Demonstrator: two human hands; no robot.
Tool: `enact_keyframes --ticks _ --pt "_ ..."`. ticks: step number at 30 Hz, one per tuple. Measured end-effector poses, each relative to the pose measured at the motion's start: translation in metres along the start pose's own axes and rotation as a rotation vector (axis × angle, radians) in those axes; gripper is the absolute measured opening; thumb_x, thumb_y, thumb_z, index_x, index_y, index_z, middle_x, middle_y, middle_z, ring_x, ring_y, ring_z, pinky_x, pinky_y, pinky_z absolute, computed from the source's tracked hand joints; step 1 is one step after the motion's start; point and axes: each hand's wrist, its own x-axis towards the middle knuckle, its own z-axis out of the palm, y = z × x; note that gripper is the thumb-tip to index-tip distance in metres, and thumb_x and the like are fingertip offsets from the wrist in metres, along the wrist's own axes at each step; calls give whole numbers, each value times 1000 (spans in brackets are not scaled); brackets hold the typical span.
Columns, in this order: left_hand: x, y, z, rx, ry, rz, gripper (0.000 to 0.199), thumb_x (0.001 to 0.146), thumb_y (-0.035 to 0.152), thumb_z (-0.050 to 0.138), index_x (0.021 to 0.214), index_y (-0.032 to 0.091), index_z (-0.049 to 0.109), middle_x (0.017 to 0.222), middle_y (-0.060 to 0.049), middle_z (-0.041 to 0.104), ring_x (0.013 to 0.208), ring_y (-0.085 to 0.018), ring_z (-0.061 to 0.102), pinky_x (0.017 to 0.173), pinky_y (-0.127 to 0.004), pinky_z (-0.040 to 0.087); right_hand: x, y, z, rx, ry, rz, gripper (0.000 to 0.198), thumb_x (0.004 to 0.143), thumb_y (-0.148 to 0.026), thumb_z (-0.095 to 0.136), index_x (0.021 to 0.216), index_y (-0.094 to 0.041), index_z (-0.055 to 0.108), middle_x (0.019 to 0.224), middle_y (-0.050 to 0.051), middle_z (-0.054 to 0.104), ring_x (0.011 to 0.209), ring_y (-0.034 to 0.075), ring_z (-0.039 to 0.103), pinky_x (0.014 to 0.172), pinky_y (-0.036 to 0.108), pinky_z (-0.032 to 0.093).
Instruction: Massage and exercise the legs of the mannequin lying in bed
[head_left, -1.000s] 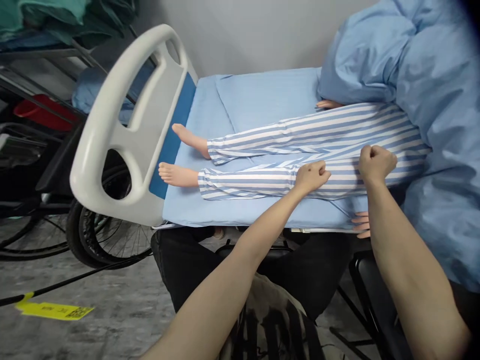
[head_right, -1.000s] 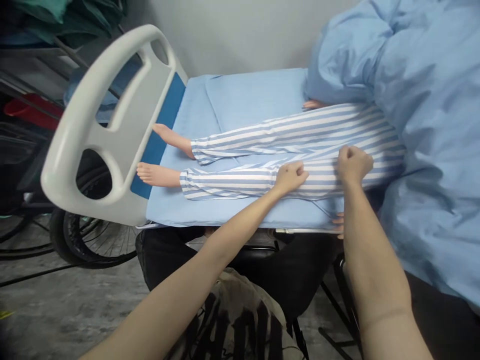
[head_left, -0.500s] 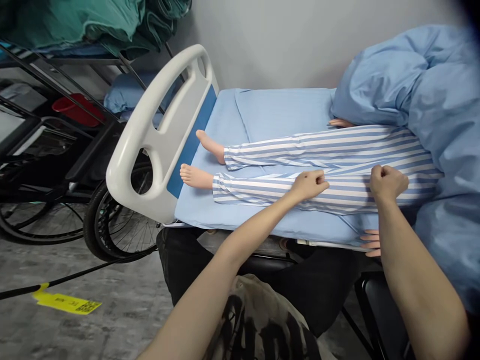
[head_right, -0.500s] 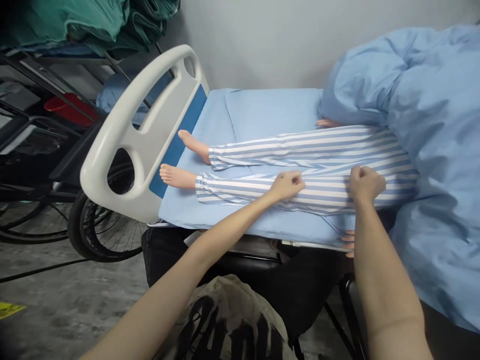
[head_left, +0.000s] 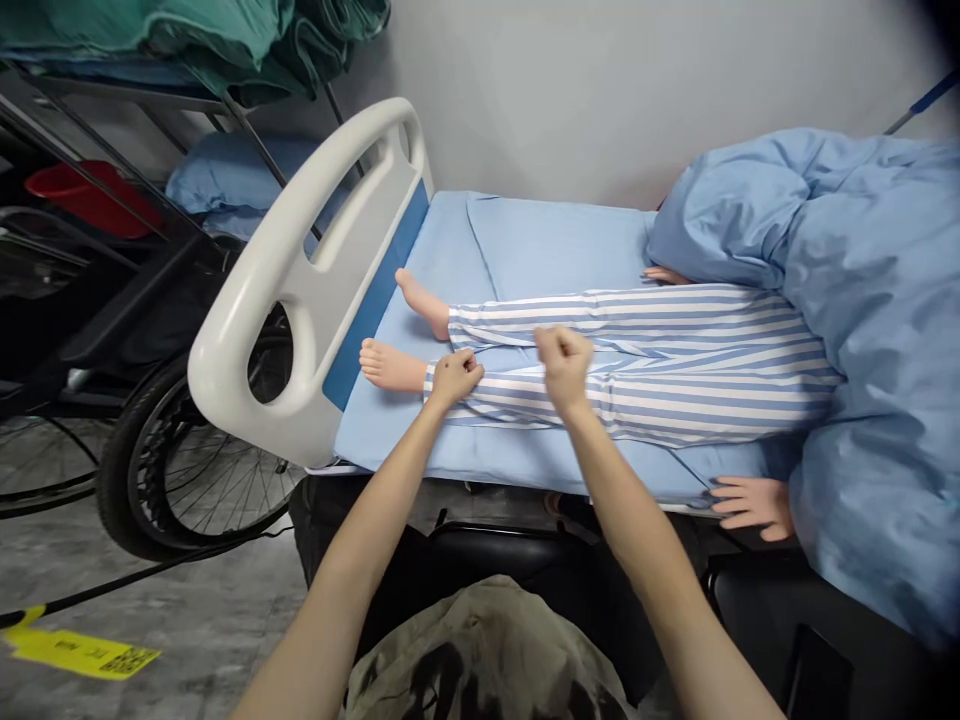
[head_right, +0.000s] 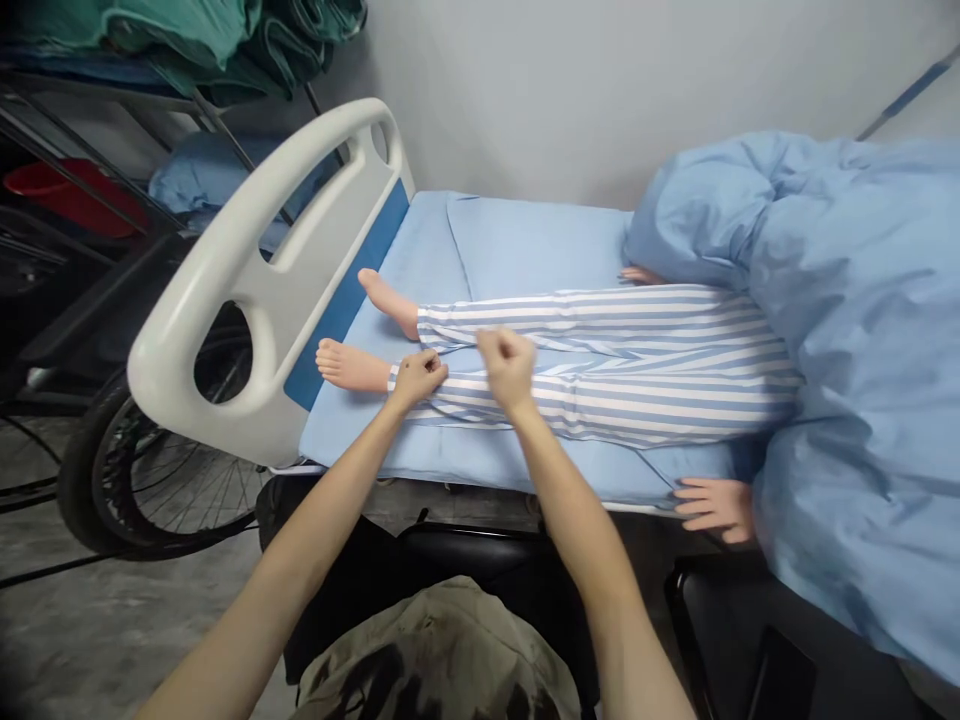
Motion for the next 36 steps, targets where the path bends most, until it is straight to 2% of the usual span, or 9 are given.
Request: enact_keyframes --ticks 4,6,9,15,19,24,27,32,36 --pt "3 -5 4 -118 157 -46 31 73 15 56 51 19 35 49 6 33 53 -9 31 56 -25 25 -8 15 72 88 -101 108 52 87 -53 50 57 -21 23 56 -2 24 56 11 27 56 27 29" --pt "7 2 5 -233 237 -69 33 75 17 56 53 20 32 51 6 32 54 -9 31 56 -24 27 -16 37 87 90 -89 205 50 85 -53 50 57 -21 23 56 -3 23 56 10 26 56 27 27" --pt "9 12 11 -355 266 -41 34 80 23 55 56 20 32 52 5 34 55 -10 36 59 -23 33 -23 54 88 87 -103 276 48 84 -51 50 56 -21 25 56 -3 26 57 11 27 57 27 28" --pt "6 8 31 -268 89 -11 32 76 21 59 53 19 38 51 5 37 54 -10 35 58 -23 31 -1 44 35 50 -86 149 48 86 -49 50 58 -20 24 58 -2 26 58 11 27 58 26 29" --pt "10 17 35 -305 -13 -40 32 75 21 60 49 19 42 47 3 42 51 -10 37 56 -23 32 0 71 2 -182 -48 183 44 84 -37 51 56 -20 23 56 -3 22 58 10 25 59 27 25" --pt "14 50 68 -460 -13 -4 33 76 25 62 51 19 43 47 3 46 48 -9 38 53 -23 32 2 88 -5 -112 38 246 41 83 -32 51 57 -21 22 56 -4 22 57 10 24 59 25 25" --pt "15 52 90 -467 14 -68 37 81 29 61 52 20 41 45 4 44 46 -8 38 53 -23 33 10 85 -30 -71 57 232 42 84 -34 52 57 -21 22 56 -4 22 57 10 24 58 25 26" --pt "18 44 97 -405 63 -69 38 84 27 59 52 19 40 46 4 43 48 -8 40 56 -21 35 6 100 -83 -266 95 228 41 83 -27 52 55 -20 22 55 -4 21 56 10 23 59 27 22" --pt "17 68 115 -460 71 -76 37 82 24 58 52 19 37 45 5 39 47 -8 37 53 -21 34 -3 115 -82 -425 83 239 41 81 -23 54 52 -20 25 52 -5 23 55 10 23 59 29 18"
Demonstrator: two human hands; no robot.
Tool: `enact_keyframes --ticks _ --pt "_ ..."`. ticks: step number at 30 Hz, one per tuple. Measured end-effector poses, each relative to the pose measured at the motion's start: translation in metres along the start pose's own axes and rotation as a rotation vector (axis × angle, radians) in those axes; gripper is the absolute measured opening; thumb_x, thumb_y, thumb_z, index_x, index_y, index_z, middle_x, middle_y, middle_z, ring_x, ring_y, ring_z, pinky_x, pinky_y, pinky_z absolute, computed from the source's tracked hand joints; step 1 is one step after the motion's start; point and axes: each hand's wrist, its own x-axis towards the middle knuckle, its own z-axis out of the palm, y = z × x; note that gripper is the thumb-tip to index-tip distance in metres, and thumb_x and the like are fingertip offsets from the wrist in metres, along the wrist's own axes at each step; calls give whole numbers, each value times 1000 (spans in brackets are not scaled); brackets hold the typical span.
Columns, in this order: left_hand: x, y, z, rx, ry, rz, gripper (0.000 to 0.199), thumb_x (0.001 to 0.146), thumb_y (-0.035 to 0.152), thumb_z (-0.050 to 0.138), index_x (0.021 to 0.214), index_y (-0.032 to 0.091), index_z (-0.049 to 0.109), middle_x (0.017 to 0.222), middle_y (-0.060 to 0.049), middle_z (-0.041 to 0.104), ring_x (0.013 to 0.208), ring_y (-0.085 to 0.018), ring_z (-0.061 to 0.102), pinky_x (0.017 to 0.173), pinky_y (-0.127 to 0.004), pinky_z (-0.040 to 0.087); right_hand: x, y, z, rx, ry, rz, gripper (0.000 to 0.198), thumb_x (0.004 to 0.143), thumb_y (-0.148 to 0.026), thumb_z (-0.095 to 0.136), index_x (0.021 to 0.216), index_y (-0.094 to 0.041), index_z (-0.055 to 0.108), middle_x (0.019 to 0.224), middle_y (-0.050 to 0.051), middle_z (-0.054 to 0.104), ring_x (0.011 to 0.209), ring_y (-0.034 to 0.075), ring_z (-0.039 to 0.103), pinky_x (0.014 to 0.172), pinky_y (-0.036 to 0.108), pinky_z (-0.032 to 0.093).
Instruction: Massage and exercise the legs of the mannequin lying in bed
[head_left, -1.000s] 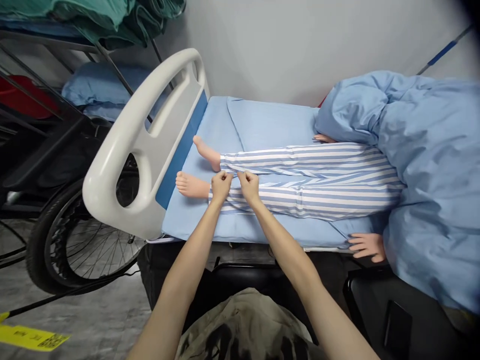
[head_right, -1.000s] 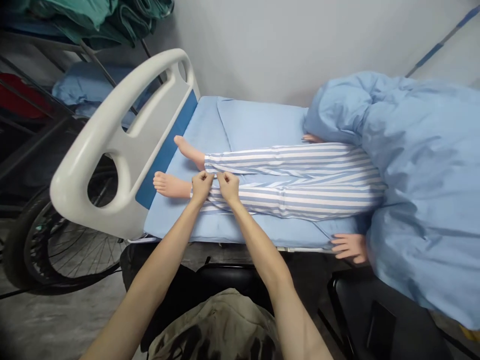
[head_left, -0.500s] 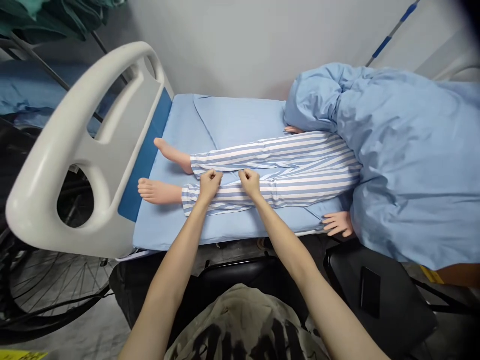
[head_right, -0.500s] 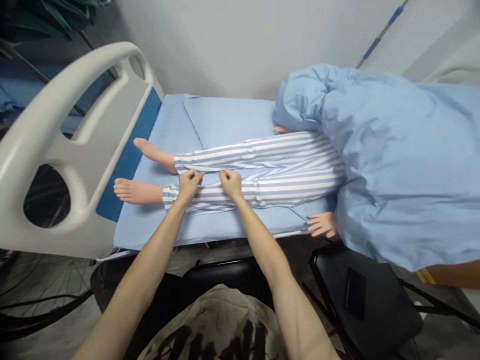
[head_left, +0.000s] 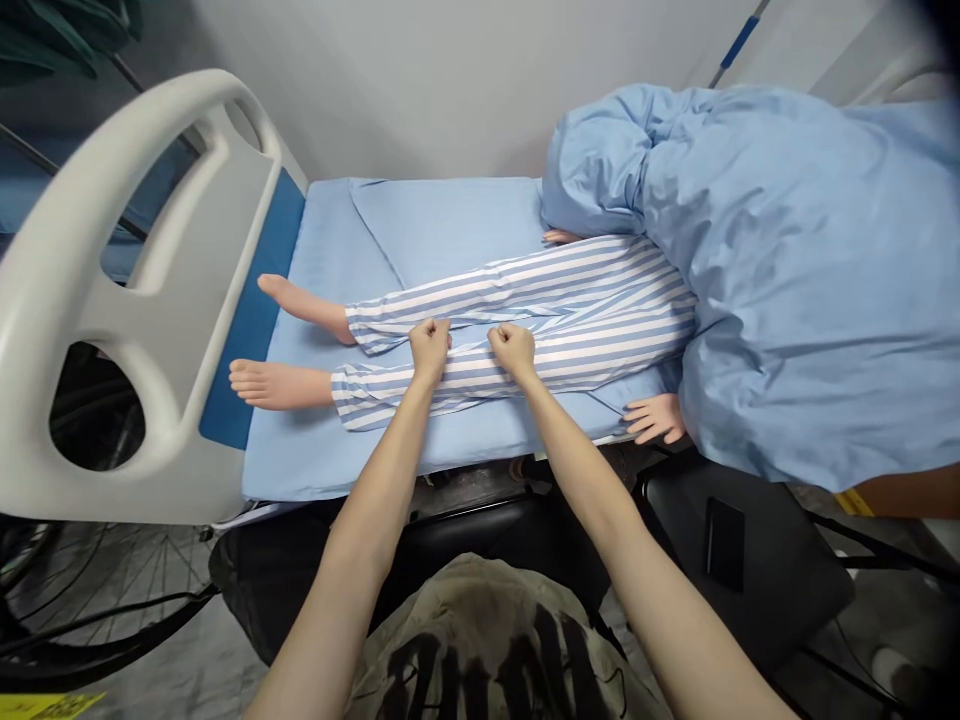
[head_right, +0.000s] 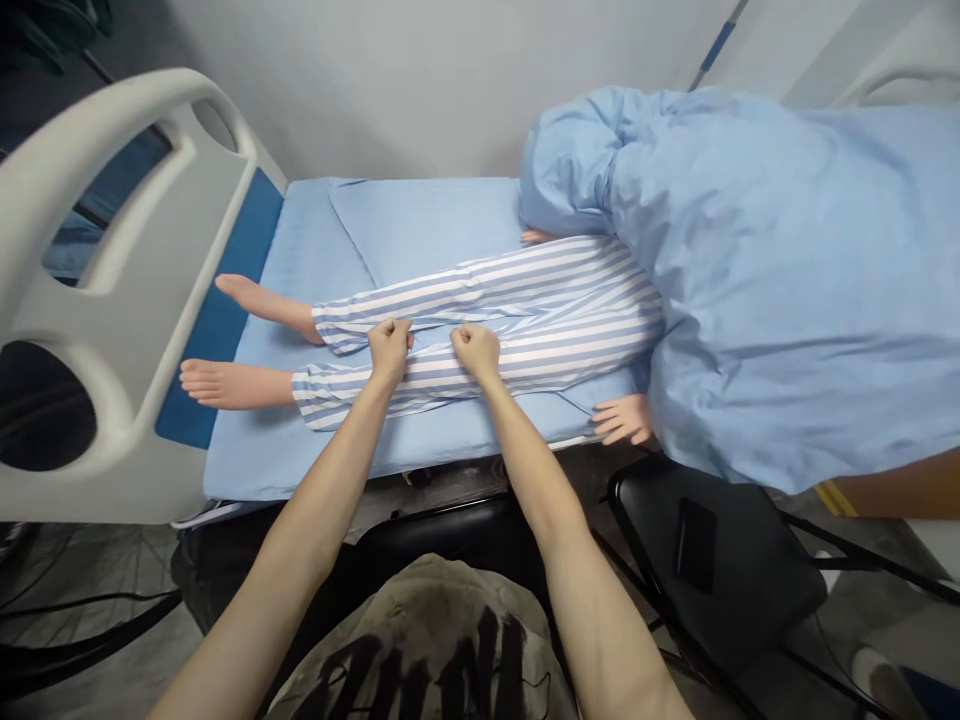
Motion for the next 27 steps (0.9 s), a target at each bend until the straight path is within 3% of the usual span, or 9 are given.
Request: enact_keyframes --ticks 3,6,10,14,17,20,23,27 --pt "-10 10 35 -91 -47 -23 40 85 28 55 51 20 34 45 5 33 46 -8 31 50 -23 30 2 -3 1 99 -3 -8 40 81 -23 52 53 -20 24 52 -5 23 55 10 24 59 28 21" --pt "-21 9 55 -20 -127 46 44 83 27 57 49 19 29 48 5 27 49 -8 27 52 -24 27 13 -5 -21 197 6 -25 40 82 -25 51 54 -21 22 53 -5 22 55 9 24 58 27 23" --pt "-27 1 52 88 -176 125 44 79 22 59 50 19 26 51 4 24 54 -8 25 54 -24 25 28 10 -67 84 48 -117 41 83 -27 53 54 -20 25 53 -5 23 56 9 25 59 27 23" --pt "-25 5 59 47 -178 72 41 75 16 59 50 18 26 51 4 23 53 -8 25 54 -25 23 34 39 -89 38 138 -41 42 81 -23 54 53 -20 23 53 -5 20 55 8 22 58 27 22" --pt "-28 18 92 -101 -208 35 39 74 16 59 51 19 28 51 4 25 51 -8 24 52 -25 23 36 50 -90 148 225 21 43 84 -24 53 55 -21 21 55 -5 20 55 9 22 57 27 24" --pt "-37 26 137 -250 -251 -8 38 81 22 56 53 19 30 51 5 28 50 -9 26 52 -26 23 39 50 -89 259 222 57 45 85 -28 55 55 -21 22 55 -5 22 55 8 24 55 25 27" --pt "-50 19 169 -134 -293 29 37 76 17 57 51 19 30 50 5 29 52 -9 28 55 -27 24 43 51 -94 358 192 106 45 86 -33 56 54 -21 27 51 -6 26 52 8 28 53 24 29" --pt "-59 5 177 104 -369 107 35 71 14 60 49 19 34 49 6 31 54 -9 31 58 -28 24 62 55 -121 387 226 107 43 87 -31 55 53 -22 31 47 -7 29 47 8 30 50 24 29"
